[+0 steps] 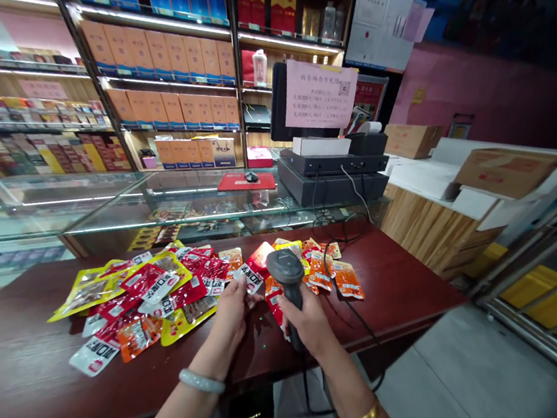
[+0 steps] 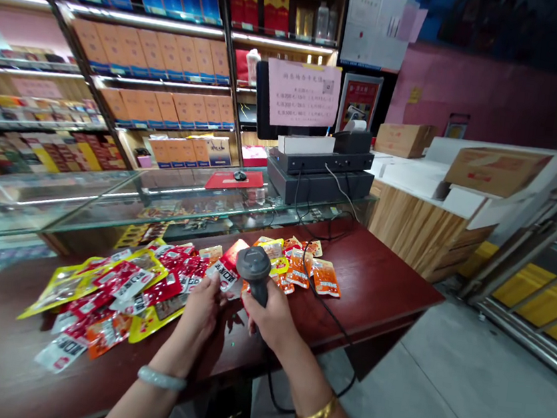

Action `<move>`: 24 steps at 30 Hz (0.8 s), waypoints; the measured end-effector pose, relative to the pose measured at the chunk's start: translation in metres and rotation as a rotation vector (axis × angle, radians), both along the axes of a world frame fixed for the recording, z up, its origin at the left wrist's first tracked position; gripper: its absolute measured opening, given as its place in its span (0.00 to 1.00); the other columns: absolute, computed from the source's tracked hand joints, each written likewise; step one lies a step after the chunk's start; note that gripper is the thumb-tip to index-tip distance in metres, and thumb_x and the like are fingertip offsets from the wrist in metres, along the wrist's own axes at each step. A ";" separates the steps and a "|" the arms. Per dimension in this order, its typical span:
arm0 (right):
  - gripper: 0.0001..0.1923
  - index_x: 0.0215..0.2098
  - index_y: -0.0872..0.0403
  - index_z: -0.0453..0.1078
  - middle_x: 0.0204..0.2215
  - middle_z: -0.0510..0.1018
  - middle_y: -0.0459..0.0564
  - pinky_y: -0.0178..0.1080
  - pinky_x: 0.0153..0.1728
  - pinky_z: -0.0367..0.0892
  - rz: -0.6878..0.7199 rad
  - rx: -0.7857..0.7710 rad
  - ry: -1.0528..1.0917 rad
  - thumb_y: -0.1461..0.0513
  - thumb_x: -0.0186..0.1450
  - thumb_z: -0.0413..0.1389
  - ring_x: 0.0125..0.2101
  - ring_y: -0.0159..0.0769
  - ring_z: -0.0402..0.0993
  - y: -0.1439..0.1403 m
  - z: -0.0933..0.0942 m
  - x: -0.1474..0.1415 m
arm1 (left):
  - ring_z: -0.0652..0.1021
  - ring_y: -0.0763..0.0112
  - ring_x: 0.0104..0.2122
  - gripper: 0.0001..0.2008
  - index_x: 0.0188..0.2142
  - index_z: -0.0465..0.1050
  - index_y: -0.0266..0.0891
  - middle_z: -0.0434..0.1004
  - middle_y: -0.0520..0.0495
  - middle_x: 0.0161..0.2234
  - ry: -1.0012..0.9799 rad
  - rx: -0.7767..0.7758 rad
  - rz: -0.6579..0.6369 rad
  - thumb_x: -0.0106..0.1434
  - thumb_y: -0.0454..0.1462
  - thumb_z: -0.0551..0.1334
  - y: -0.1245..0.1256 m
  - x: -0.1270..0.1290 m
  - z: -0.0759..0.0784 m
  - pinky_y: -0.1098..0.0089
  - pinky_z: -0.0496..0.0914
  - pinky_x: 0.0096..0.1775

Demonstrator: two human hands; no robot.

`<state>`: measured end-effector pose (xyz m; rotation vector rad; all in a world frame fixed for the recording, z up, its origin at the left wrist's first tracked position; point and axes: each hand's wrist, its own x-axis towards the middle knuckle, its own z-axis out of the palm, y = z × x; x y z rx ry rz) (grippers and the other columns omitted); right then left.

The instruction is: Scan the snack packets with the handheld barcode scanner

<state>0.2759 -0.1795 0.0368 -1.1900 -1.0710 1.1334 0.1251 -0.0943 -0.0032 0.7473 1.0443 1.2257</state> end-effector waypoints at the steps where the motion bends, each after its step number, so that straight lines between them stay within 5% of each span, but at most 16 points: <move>1: 0.19 0.38 0.49 0.63 0.12 0.65 0.33 0.33 0.14 0.62 -0.003 0.002 -0.005 0.48 0.60 0.62 0.11 0.30 0.61 0.001 -0.001 0.000 | 0.77 0.75 0.21 0.10 0.38 0.70 0.39 0.77 0.52 0.28 -0.010 0.000 -0.001 0.67 0.43 0.65 -0.001 0.000 0.001 0.76 0.63 0.24; 6: 0.17 0.37 0.49 0.64 0.13 0.66 0.34 0.33 0.15 0.63 -0.007 0.007 -0.015 0.49 0.60 0.61 0.12 0.29 0.62 -0.001 -0.004 -0.002 | 0.79 0.73 0.22 0.08 0.35 0.67 0.41 0.74 0.54 0.25 -0.088 -0.053 0.095 0.70 0.39 0.62 -0.006 -0.003 0.016 0.75 0.68 0.24; 10: 0.18 0.37 0.49 0.64 0.14 0.67 0.35 0.34 0.16 0.64 -0.029 -0.003 -0.048 0.47 0.61 0.61 0.12 0.31 0.65 -0.003 -0.008 -0.004 | 0.85 0.69 0.32 0.09 0.33 0.64 0.42 0.76 0.51 0.28 -0.279 -0.018 0.317 0.70 0.31 0.60 -0.005 -0.017 0.030 0.71 0.78 0.37; 16: 0.18 0.36 0.49 0.63 0.13 0.69 0.36 0.35 0.17 0.64 0.034 -0.022 -0.055 0.47 0.62 0.62 0.13 0.33 0.66 -0.002 -0.014 -0.012 | 0.86 0.66 0.45 0.14 0.31 0.57 0.43 0.76 0.49 0.31 -0.314 0.108 0.558 0.69 0.26 0.58 0.008 -0.054 0.044 0.66 0.81 0.51; 24: 0.17 0.36 0.49 0.62 0.13 0.67 0.35 0.35 0.15 0.63 0.078 -0.001 -0.045 0.49 0.62 0.62 0.12 0.32 0.64 0.001 -0.019 -0.019 | 0.84 0.69 0.48 0.10 0.40 0.68 0.36 0.78 0.43 0.39 -0.516 0.031 0.701 0.70 0.22 0.55 0.018 -0.089 0.072 0.76 0.82 0.47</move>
